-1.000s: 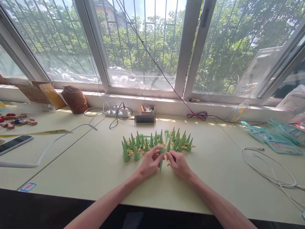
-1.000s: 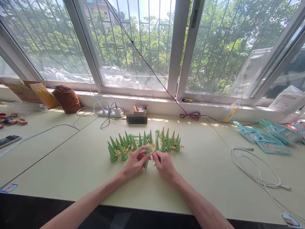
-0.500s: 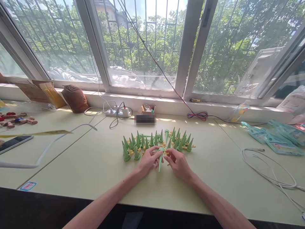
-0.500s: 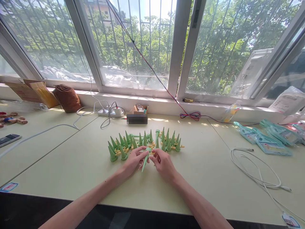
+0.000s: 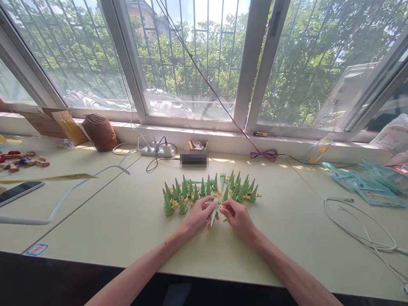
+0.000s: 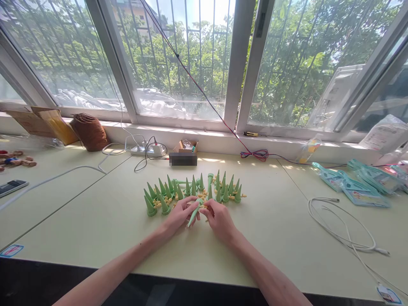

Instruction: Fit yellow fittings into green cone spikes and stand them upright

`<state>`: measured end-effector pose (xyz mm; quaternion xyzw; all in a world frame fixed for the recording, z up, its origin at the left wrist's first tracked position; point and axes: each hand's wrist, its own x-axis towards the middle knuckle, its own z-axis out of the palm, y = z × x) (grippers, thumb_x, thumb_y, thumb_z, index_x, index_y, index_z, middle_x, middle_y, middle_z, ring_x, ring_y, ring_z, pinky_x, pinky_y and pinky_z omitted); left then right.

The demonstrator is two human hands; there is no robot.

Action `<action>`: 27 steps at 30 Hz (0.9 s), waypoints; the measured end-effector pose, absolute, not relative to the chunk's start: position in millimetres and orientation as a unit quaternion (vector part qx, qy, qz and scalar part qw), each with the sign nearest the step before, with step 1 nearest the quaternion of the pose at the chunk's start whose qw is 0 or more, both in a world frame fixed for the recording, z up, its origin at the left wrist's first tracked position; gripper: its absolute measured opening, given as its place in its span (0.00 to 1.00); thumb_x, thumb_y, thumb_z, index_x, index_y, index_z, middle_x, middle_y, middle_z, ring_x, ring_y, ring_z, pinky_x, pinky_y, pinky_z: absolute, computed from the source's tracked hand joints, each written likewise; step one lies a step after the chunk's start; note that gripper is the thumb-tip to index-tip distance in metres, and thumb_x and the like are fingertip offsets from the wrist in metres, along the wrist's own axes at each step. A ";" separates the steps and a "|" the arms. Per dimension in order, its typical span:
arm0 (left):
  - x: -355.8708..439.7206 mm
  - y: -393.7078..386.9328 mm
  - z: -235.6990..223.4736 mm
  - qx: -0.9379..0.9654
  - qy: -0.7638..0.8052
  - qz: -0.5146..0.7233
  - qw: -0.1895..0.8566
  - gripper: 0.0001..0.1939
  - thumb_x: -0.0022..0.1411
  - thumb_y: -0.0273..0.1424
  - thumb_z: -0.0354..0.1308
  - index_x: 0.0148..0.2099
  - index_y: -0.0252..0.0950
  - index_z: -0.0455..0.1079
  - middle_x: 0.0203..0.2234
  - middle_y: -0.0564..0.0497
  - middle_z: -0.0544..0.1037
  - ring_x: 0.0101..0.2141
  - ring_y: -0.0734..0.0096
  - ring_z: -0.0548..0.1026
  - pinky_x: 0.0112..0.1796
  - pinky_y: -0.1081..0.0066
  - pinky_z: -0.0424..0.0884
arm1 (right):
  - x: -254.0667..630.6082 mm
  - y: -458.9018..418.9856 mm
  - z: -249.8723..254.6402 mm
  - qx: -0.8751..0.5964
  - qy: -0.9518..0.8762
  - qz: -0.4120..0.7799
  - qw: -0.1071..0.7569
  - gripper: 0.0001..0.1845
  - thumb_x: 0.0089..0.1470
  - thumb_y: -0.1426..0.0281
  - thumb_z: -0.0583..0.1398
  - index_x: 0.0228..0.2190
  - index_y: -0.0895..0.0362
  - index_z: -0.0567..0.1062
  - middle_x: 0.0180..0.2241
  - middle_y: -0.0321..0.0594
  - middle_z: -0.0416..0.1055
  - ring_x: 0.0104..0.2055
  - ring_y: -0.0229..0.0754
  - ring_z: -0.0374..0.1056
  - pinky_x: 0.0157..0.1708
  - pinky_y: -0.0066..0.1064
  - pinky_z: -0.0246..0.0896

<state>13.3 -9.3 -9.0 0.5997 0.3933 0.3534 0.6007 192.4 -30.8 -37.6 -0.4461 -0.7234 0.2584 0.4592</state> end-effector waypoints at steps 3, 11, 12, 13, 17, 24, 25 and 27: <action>13.9 -9.6 -8.8 0.604 0.400 0.347 0.596 0.26 0.62 0.50 0.57 0.50 0.33 0.65 0.21 0.50 0.78 0.13 0.75 0.68 0.15 0.76 0.62 | 192.6 -30.9 -36.0 -0.448 -0.723 0.256 0.458 0.10 0.63 0.65 0.56 0.30 0.55 0.68 0.21 0.30 0.62 0.21 0.35 0.56 0.22 0.25 0.58; 15.4 -11.1 -10.2 0.642 0.401 0.346 0.554 0.26 0.61 0.50 0.58 0.51 0.34 0.64 0.21 0.52 0.77 0.12 0.78 0.65 0.14 0.77 0.61 | 194.2 -29.7 -36.0 -0.453 -0.728 0.241 0.455 0.15 0.65 0.63 0.54 0.26 0.56 0.67 0.20 0.31 0.64 0.20 0.34 0.57 0.23 0.25 0.52; 15.6 -11.6 -10.3 0.644 0.401 0.348 0.551 0.27 0.61 0.50 0.58 0.51 0.34 0.64 0.21 0.52 0.77 0.12 0.77 0.65 0.14 0.77 0.61 | 194.3 -29.6 -36.3 -0.453 -0.728 0.240 0.455 0.16 0.65 0.63 0.54 0.26 0.56 0.67 0.20 0.32 0.64 0.21 0.34 0.57 0.23 0.25 0.52; 15.8 -12.0 -10.5 0.645 0.401 0.349 0.550 0.27 0.60 0.50 0.58 0.51 0.34 0.64 0.20 0.52 0.77 0.12 0.77 0.66 0.15 0.77 0.61 | 194.3 -29.5 -36.6 -0.454 -0.727 0.240 0.455 0.16 0.65 0.62 0.54 0.26 0.56 0.66 0.20 0.32 0.64 0.21 0.34 0.57 0.23 0.25 0.52; 16.6 -13.8 -11.6 0.649 0.393 0.358 0.544 0.26 0.60 0.49 0.59 0.50 0.34 0.64 0.20 0.53 0.76 0.13 0.77 0.66 0.16 0.76 0.62 | 194.5 -29.5 -37.6 -0.459 -0.725 0.237 0.455 0.18 0.65 0.61 0.53 0.25 0.56 0.65 0.20 0.32 0.63 0.21 0.35 0.55 0.23 0.26 0.51; 16.0 -15.2 -14.7 0.661 0.374 0.360 0.542 0.26 0.61 0.47 0.59 0.53 0.35 0.64 0.21 0.54 0.75 0.15 0.77 0.67 0.18 0.76 0.64 | 194.6 -29.8 -37.5 -0.459 -0.723 0.241 0.457 0.20 0.65 0.60 0.52 0.23 0.55 0.61 0.19 0.31 0.59 0.20 0.34 0.53 0.22 0.26 0.48; 15.8 -15.3 -15.1 0.663 0.373 0.360 0.540 0.25 0.61 0.47 0.59 0.53 0.35 0.64 0.21 0.54 0.75 0.15 0.76 0.67 0.18 0.76 0.64 | 194.5 -30.0 -36.9 -0.459 -0.722 0.244 0.456 0.20 0.65 0.60 0.52 0.23 0.55 0.60 0.19 0.30 0.59 0.20 0.34 0.52 0.22 0.26 0.48; 15.4 -15.4 -16.0 0.668 0.371 0.362 0.534 0.25 0.62 0.46 0.59 0.53 0.35 0.64 0.22 0.54 0.75 0.16 0.75 0.69 0.19 0.76 0.65 | 194.2 -30.4 -35.7 -0.456 -0.723 0.246 0.457 0.20 0.66 0.60 0.52 0.23 0.55 0.59 0.19 0.30 0.59 0.20 0.34 0.52 0.22 0.26 0.47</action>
